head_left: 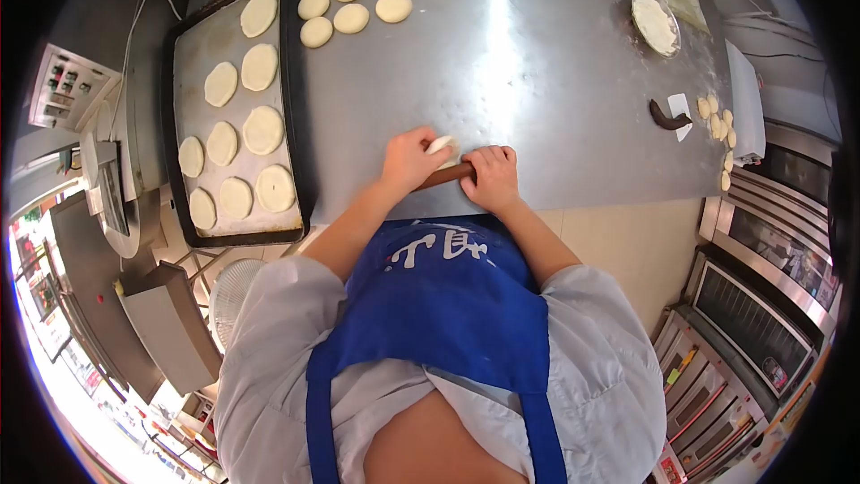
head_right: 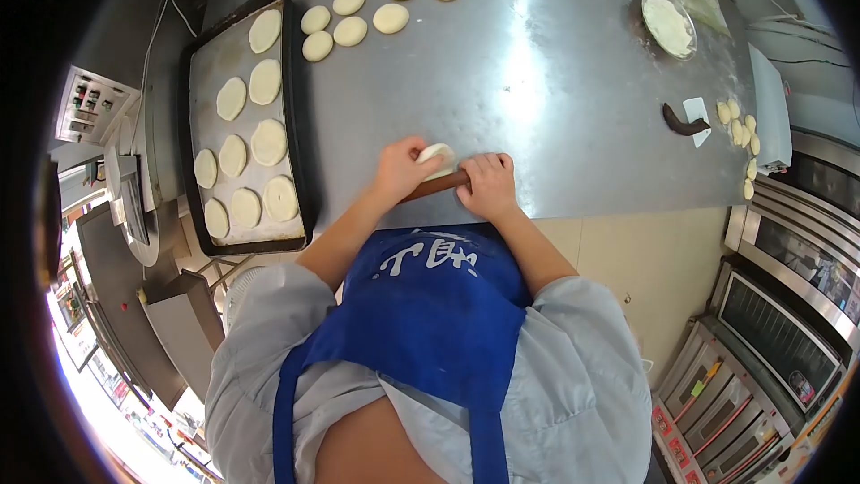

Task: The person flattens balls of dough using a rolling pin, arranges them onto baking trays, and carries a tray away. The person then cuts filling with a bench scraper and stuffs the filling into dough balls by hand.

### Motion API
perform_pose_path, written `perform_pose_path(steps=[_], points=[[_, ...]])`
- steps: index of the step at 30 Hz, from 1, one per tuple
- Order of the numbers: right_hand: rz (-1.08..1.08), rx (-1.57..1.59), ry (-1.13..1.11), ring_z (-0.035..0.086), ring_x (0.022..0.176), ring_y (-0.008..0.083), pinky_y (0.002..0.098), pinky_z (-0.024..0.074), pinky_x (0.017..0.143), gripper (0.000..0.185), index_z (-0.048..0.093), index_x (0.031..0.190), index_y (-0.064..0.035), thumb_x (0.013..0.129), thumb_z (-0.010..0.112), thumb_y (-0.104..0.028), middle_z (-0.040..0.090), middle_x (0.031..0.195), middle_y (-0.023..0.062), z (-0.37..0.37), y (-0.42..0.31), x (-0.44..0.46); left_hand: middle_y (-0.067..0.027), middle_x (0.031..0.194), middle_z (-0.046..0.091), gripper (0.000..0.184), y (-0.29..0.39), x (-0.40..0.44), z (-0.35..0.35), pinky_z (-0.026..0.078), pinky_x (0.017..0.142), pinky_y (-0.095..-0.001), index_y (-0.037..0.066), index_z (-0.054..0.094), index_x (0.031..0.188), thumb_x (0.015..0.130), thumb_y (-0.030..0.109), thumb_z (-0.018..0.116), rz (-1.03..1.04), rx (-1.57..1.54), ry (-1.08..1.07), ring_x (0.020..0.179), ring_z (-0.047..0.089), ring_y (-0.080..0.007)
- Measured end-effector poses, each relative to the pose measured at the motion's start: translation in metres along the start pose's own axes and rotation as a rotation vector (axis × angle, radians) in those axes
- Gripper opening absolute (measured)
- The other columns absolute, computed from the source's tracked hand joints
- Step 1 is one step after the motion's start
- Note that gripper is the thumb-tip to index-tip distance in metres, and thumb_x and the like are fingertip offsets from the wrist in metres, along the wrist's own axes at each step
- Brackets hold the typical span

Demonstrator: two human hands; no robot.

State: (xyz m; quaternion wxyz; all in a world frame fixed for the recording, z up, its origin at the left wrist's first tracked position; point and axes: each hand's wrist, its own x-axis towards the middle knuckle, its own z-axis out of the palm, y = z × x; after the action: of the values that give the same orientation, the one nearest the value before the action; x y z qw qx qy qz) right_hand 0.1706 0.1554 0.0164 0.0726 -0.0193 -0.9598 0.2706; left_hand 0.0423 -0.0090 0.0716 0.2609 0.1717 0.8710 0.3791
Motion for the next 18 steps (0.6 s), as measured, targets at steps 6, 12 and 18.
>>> perform_pose_path(steps=[6, 12, 18], points=[[-0.032, 0.062, -0.066, 0.058, 0.094, 0.0250, 0.0432, 0.0371, 0.092, 0.018, 0.065, 0.083, -0.0136, 0.067, 0.069, -0.020, 0.064, 0.088, 0.0046, -0.014, -0.002, 0.013, -0.0161, 0.093, 0.074, 0.058, -0.042, -0.012, -0.025, 0.056, 0.078, -0.0386, 0.000, 0.056, 0.126, 0.079, 0.027, 0.077, -0.145, -0.181, 0.170, 0.083, 0.072, -0.0268], [0.046, -0.120, 0.102, 0.056, 0.102, 0.0261, 0.0468, 0.0354, 0.098, 0.023, 0.066, 0.092, -0.0111, 0.071, 0.067, -0.020, 0.065, 0.098, 0.0062, 0.008, -0.016, 0.072, -0.0148, 0.117, 0.069, 0.059, -0.017, 0.016, -0.063, 0.052, 0.092, -0.0446, 0.007, 0.053, 0.137, 0.090, 0.042, 0.065, -0.055, 0.449, 0.169, 0.107, 0.066, -0.0348], [-0.045, -0.046, 0.034, 0.046, 0.132, 0.0308, 0.0557, 0.0253, 0.112, 0.062, 0.053, 0.132, -0.0049, 0.076, 0.070, -0.026, 0.053, 0.139, 0.0151, 0.011, -0.011, -0.004, -0.0172, 0.152, 0.042, 0.073, -0.072, -0.067, -0.027, 0.028, 0.115, -0.0525, -0.002, 0.044, 0.144, 0.088, 0.040, 0.067, 0.408, 0.636, 0.095, 0.143, 0.035, -0.0321]])
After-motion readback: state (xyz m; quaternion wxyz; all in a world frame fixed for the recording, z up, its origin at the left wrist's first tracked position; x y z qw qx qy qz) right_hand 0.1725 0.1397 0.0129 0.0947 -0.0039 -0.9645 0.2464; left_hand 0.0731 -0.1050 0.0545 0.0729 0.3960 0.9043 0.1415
